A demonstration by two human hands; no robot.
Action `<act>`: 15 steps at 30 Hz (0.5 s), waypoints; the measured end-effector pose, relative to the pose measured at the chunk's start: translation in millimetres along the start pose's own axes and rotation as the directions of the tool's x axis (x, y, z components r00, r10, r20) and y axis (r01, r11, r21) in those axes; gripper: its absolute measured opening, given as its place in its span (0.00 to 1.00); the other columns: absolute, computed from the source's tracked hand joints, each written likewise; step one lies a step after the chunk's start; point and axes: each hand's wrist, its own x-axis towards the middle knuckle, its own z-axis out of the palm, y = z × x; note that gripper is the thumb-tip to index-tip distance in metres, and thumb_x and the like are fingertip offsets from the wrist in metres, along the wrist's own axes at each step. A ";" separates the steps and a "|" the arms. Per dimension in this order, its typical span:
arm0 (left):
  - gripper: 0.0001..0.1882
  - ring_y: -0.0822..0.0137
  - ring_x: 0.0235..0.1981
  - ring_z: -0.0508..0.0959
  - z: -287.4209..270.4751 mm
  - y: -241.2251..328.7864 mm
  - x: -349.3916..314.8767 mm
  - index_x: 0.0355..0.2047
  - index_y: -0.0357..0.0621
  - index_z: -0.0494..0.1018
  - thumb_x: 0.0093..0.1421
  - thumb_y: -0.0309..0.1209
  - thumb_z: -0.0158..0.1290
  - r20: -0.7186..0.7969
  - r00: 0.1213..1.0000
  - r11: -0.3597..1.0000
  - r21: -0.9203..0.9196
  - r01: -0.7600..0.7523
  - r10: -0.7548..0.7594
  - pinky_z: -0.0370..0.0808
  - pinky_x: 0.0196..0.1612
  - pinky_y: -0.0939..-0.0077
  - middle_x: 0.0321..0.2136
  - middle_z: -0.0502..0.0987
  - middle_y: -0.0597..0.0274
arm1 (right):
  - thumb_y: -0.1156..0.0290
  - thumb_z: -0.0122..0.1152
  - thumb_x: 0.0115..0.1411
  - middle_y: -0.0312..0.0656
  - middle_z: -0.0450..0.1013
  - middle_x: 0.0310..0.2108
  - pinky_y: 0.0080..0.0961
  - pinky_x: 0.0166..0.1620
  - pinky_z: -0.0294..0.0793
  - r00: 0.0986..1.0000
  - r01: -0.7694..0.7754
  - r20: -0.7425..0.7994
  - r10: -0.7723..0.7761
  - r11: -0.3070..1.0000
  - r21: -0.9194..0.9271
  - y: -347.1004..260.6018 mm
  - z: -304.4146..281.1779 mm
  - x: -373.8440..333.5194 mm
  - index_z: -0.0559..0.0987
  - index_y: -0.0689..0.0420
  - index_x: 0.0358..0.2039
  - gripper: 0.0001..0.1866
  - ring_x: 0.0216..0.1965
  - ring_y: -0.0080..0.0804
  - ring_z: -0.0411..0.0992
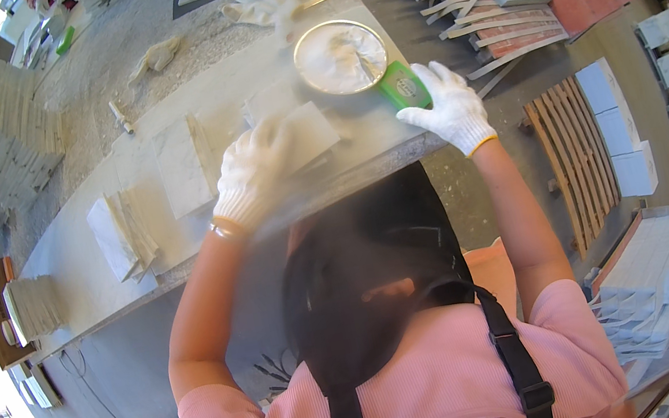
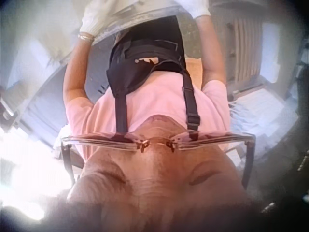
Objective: The person applies a white paste to the edges of rectangular tiles using a small metal spatula, then uses a green sponge to wipe the edges. The person repeats this process on multiple tiles, stacking them on the table.
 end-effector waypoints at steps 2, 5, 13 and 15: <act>0.41 0.41 0.57 0.75 -5.9 -1.0 0.4 0.61 0.49 0.69 0.43 0.28 0.68 -0.036 0.997 0.997 0.030 -0.072 0.073 0.76 0.58 0.49 0.61 0.70 0.49 | 0.42 0.70 0.55 0.53 0.65 0.69 0.47 0.65 0.69 1.000 0.014 0.010 -0.014 1.000 -0.008 -1.7 14.1 2.6 0.68 0.46 0.71 0.46 0.68 0.55 0.65; 0.39 0.41 0.56 0.75 -16.8 -1.7 1.0 0.61 0.50 0.69 0.44 0.26 0.65 0.010 0.996 0.995 0.049 -0.092 0.091 0.77 0.57 0.50 0.61 0.70 0.51 | 0.44 0.71 0.56 0.48 0.69 0.67 0.44 0.65 0.70 1.000 0.014 -0.013 -0.012 0.994 0.111 5.8 20.6 5.7 0.68 0.46 0.70 0.45 0.67 0.49 0.67; 0.31 0.45 0.47 0.82 -35.2 -10.5 4.5 0.64 0.52 0.71 0.57 0.28 0.57 0.063 0.998 1.000 0.010 -0.010 0.010 0.81 0.48 0.53 0.53 0.80 0.50 | 0.53 0.70 0.59 0.47 0.74 0.64 0.35 0.62 0.71 0.949 -0.034 -0.201 0.244 0.708 0.705 84.8 23.5 -38.9 0.73 0.52 0.68 0.38 0.63 0.41 0.72; 0.27 0.46 0.41 0.84 -41.1 -8.8 8.6 0.62 0.55 0.72 0.60 0.29 0.56 -0.048 0.999 0.997 0.073 0.024 -0.021 0.81 0.44 0.52 0.45 0.83 0.52 | 0.56 0.69 0.61 0.46 0.73 0.65 0.32 0.61 0.72 0.940 -0.067 -0.111 0.323 0.493 0.868 99.0 27.9 -55.7 0.71 0.56 0.69 0.38 0.63 0.38 0.72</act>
